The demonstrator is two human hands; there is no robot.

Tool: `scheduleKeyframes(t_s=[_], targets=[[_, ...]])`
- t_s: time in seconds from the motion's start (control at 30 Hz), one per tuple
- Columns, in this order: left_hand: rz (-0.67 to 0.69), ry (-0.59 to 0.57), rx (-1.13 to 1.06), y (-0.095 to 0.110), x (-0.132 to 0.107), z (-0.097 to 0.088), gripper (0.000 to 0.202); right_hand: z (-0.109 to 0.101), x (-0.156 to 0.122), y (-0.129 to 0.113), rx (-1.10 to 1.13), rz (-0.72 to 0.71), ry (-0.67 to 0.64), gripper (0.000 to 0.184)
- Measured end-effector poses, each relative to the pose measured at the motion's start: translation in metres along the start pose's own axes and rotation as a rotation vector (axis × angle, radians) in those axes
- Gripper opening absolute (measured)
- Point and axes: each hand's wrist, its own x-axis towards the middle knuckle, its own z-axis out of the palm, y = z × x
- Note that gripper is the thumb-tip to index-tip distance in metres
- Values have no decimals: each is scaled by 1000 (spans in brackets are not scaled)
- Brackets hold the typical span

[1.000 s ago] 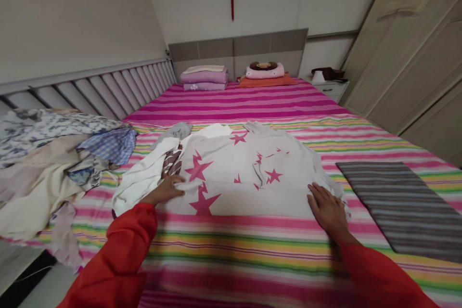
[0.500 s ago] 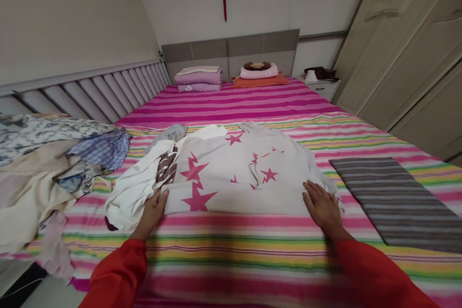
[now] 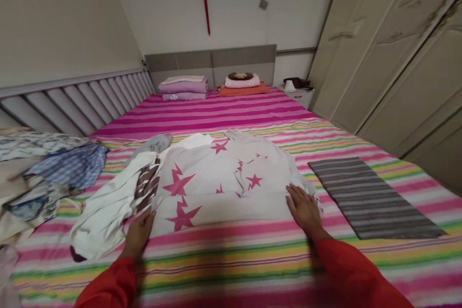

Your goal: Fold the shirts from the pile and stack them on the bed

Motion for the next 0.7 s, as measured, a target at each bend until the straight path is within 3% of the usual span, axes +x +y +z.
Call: scheduleKeyframes(t_s=[0.1,0.17,0.2,0.33,0.43,0.5,0.6,0.7], targets=[[96,227,233,15,-12,13,53,-1,0,-1,-2,5,7,47],[242,289,251,35,-23,32,47,0,1,-1,-2,7,19,46],[342,240,207,47,-29,45,43,0,1,-1,-2,6,21,46],[759,-216,98,94,-53,117,38,2,0,0,1,7,1,46],[911,-235,206,110,-64,160,42,1,0,-1,-6,14,-21,45],[935,-153,249,110,-66,173,44,-3,4,-5,-24,31,-45,43],[959,-65,261,102,-65,177,44,-11,26,-17,-8,77,-120,33],[972,-25,249,97,-66,174,43,-11,69,-32,257,180,-116,21]])
